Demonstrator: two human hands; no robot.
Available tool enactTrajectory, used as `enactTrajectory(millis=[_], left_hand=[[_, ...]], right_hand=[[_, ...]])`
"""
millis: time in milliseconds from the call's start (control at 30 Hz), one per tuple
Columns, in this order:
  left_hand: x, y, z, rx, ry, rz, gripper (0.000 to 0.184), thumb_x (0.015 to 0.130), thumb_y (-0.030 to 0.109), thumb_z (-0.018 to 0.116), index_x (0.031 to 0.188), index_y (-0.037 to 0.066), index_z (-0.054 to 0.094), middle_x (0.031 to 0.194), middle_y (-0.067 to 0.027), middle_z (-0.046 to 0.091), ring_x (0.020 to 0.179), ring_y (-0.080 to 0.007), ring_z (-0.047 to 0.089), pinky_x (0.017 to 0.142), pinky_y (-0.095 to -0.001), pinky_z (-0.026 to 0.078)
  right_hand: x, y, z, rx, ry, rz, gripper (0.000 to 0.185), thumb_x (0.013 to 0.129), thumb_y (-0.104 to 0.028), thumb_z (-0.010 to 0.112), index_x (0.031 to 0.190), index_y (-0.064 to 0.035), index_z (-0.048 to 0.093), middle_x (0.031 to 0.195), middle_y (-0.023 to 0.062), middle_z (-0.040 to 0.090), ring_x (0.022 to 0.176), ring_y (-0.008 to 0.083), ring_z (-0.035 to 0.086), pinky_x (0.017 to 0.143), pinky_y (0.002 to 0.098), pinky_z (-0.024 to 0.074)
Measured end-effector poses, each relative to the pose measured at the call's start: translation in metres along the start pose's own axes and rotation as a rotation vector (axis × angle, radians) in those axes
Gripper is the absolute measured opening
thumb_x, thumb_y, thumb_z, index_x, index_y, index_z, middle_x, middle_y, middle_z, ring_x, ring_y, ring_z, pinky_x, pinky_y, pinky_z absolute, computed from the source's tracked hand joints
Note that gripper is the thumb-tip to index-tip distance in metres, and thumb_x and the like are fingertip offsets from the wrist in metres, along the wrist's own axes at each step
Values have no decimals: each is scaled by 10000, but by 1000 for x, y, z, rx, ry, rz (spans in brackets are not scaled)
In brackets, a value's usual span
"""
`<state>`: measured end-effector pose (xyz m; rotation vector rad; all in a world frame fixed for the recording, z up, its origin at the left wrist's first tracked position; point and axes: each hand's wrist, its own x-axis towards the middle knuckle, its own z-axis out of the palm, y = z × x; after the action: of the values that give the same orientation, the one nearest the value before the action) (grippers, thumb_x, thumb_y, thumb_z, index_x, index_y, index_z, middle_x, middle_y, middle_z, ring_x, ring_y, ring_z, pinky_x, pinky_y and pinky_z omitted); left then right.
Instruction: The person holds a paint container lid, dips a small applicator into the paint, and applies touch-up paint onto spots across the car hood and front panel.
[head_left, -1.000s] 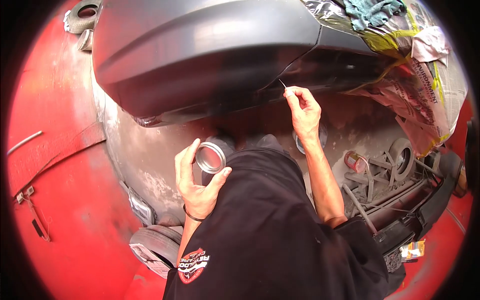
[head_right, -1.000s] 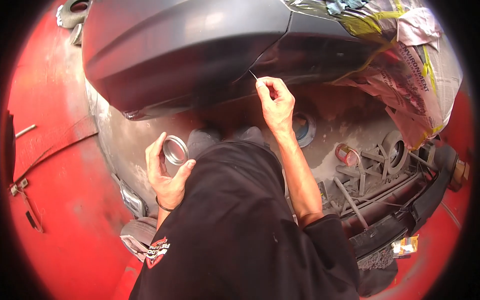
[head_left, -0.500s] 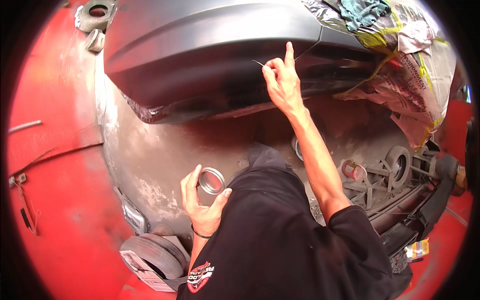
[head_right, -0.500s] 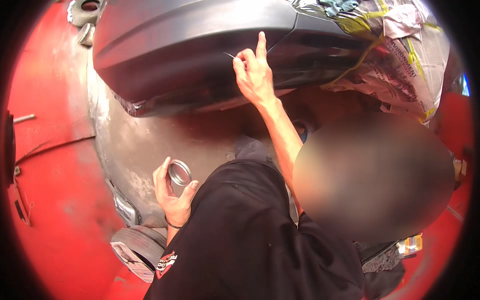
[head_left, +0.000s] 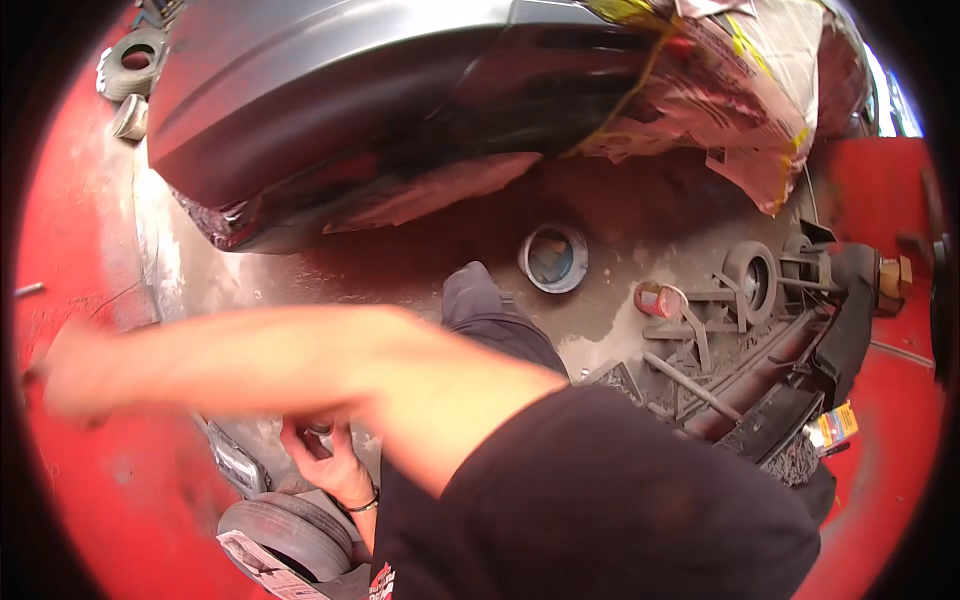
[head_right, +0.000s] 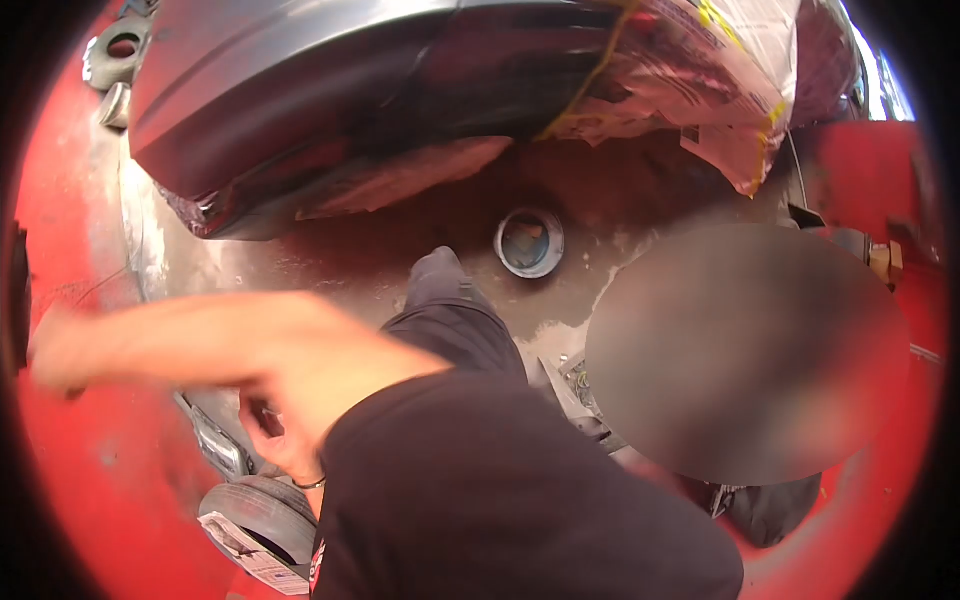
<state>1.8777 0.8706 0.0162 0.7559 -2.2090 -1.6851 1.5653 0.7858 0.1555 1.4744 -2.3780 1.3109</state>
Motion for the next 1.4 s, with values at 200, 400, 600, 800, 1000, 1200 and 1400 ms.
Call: enactTrajectory(millis=[200,400,600,800,1000,1200,1400], left_hand=[[-51,-19,-22,199,137,-80,746,890,-69,808,1578,-29,522,1450,-107,563,1356,-261,569,1179,-387,454],[-65,-10,27,41,322,23,779,890,-81,842,1587,-49,495,1403,-82,516,1345,-221,565,1154,-363,476],[-60,14,106,-19,213,9,799,871,-28,882,1576,-54,507,1411,-88,503,1321,-232,590,1148,-366,488],[-58,35,180,-5,101,111,858,859,42,933,1590,-47,492,1443,-83,502,1356,-225,573,1157,-368,481],[-70,45,229,116,86,191,893,805,112,988,1572,-2,546,1436,-106,496,1333,-251,601,1138,-405,525],[-77,50,255,253,119,206,828,795,191,1005,1513,23,626,1369,-100,507,1230,-231,607,1075,-400,530],[-89,56,266,219,123,193,818,823,70,969,1541,1,584,1399,-70,489,1331,-221,573,1181,-388,497]], right_hand=[[101,-125,-36,48,-252,-209,207,897,-239,681,946,-121,843,1086,211,728,946,363,785,828,496,635],[-73,36,37,398,-80,240,225,930,-216,629,966,-37,761,947,225,774,902,400,769,811,524,605],[-359,173,8,395,-96,476,242,1017,-276,640,1099,-64,724,988,218,773,970,438,752,840,543,583],[-601,233,-71,297,-86,1107,269,1023,-333,671,1093,-85,750,860,138,770,831,269,773,767,429,588],[-713,238,-64,721,117,1369,154,1029,-143,661,1055,-25,756,935,66,803,811,116,753,739,313,578],[-747,231,-81,801,144,1458,131,1035,-108,657,1056,-31,761,945,46,794,794,100,737,702,265,545],[-755,245,-97,770,86,1430,133,1072,-143,636,1078,-55,736,1021,42,804,818,100,731,729,287,574]])
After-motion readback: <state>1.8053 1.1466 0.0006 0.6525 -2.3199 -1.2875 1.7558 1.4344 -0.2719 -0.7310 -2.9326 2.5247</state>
